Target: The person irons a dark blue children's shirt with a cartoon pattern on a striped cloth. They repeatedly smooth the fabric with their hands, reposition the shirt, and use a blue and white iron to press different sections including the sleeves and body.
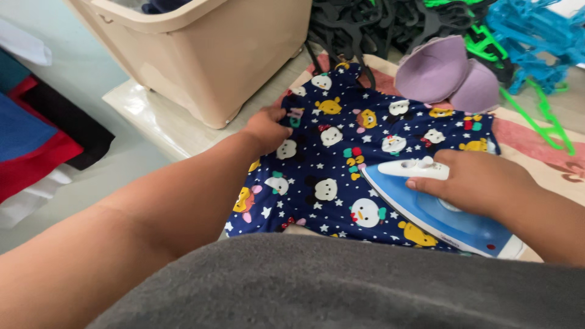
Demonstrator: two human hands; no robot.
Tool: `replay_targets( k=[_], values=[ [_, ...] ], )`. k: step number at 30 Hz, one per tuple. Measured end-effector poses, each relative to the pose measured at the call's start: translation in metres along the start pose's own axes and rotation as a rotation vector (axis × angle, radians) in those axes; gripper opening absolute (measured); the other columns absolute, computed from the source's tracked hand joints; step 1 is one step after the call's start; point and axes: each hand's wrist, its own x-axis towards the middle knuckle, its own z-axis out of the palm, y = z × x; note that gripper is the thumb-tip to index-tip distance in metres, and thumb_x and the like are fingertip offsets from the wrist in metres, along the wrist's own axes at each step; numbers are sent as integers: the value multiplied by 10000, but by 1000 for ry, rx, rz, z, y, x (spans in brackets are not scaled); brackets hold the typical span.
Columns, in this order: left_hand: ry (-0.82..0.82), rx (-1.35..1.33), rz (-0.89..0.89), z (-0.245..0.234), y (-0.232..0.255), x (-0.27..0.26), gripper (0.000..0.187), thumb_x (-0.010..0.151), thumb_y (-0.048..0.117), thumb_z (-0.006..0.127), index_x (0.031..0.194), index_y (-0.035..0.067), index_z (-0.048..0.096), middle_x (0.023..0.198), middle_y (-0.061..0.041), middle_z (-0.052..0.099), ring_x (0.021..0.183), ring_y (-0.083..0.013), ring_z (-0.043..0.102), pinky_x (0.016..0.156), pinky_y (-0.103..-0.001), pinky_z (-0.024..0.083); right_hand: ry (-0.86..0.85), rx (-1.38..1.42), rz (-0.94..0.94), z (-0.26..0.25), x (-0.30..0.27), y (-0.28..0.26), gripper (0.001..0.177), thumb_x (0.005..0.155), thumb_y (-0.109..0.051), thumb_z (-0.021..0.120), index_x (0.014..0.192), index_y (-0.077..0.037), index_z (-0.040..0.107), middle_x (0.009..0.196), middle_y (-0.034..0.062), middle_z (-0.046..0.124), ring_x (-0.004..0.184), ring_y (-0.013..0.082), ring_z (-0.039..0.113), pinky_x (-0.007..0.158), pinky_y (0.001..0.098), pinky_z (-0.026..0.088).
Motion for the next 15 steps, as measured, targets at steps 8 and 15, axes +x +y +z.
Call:
replay_targets(
  k=[8,15],
  values=[
    [2,6,-58,-25,23,-27,642,773,291,771,1391,207,616,1551,-36,469,1417,-301,439,1158,-445,358,146,42,-143,-13,25,-62,782,769,-759,625,1322,-209,668,1158,142,753,1041,340,743,887,488,572],
    [-59,86,-304,-65,56,-80,543,816,298,745,1351,321,655,1499,15,459,1447,-280,356,1163,-514,309,196,26,-193,-20,50,-106,837,795,-771,612,1446,-245,593,1224,151,731,1094,351,715,910,504,555]
  ],
)
